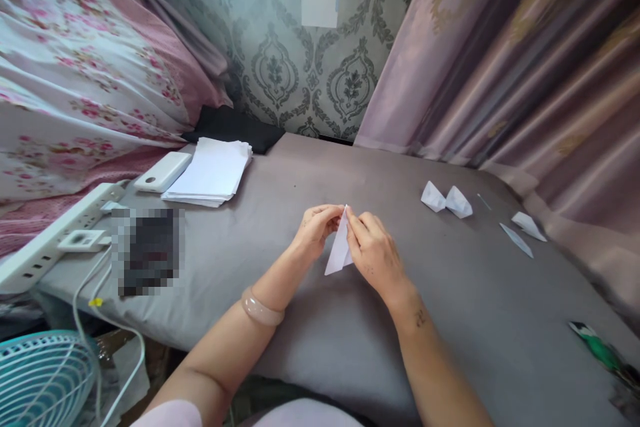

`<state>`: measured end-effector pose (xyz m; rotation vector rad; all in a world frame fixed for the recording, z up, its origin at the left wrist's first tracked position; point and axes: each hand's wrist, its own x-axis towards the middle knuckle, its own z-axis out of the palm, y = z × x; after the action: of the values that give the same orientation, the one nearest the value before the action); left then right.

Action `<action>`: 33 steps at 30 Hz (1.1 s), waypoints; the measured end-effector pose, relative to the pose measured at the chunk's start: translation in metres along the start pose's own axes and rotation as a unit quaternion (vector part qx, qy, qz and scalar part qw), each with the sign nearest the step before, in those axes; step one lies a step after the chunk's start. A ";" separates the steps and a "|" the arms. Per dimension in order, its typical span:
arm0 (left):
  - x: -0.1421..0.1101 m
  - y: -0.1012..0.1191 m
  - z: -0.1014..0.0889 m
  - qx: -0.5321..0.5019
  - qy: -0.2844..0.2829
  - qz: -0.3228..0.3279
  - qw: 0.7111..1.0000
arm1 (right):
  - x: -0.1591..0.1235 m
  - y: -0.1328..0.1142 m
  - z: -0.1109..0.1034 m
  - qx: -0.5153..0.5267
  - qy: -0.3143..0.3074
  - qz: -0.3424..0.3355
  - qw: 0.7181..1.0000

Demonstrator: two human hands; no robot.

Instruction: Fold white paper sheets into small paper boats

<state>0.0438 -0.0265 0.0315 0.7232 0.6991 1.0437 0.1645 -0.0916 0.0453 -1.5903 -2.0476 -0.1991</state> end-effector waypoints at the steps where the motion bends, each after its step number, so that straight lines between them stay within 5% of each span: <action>1: 0.000 0.000 0.000 0.000 -0.004 -0.003 1.000 | 0.000 -0.001 -0.001 -0.015 -0.007 0.003 1.000; 3: 0.001 -0.002 0.000 0.001 -0.013 -0.017 1.000 | -0.001 -0.001 -0.001 0.002 -0.009 0.021 1.000; 6: 0.002 -0.004 0.001 -0.009 -0.032 -0.036 0.999 | -0.001 0.005 0.000 0.184 0.019 0.104 0.977; 10: 0.002 -0.009 0.003 -0.010 -0.032 -0.012 0.999 | 0.001 0.014 0.003 0.467 0.036 0.311 0.827; 12: 0.000 -0.011 0.004 -0.004 -0.025 -0.002 1.000 | 0.003 0.016 0.005 0.508 0.034 0.350 0.786; 21: -0.001 -0.022 0.006 0.008 0.020 0.029 0.999 | 0.002 0.013 0.018 0.476 0.040 0.304 0.824; 28: 0.001 -0.023 0.003 0.018 -0.012 0.017 1.000 | 0.002 0.017 0.020 0.469 0.044 0.316 0.824; 33: 0.002 -0.026 0.003 0.068 0.049 0.091 0.992 | 0.002 0.017 0.027 0.548 0.014 0.368 0.751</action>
<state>0.0596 -0.0338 0.0120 0.8705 0.8047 1.2133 0.1711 -0.0738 0.0197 -1.3526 -0.9171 1.0608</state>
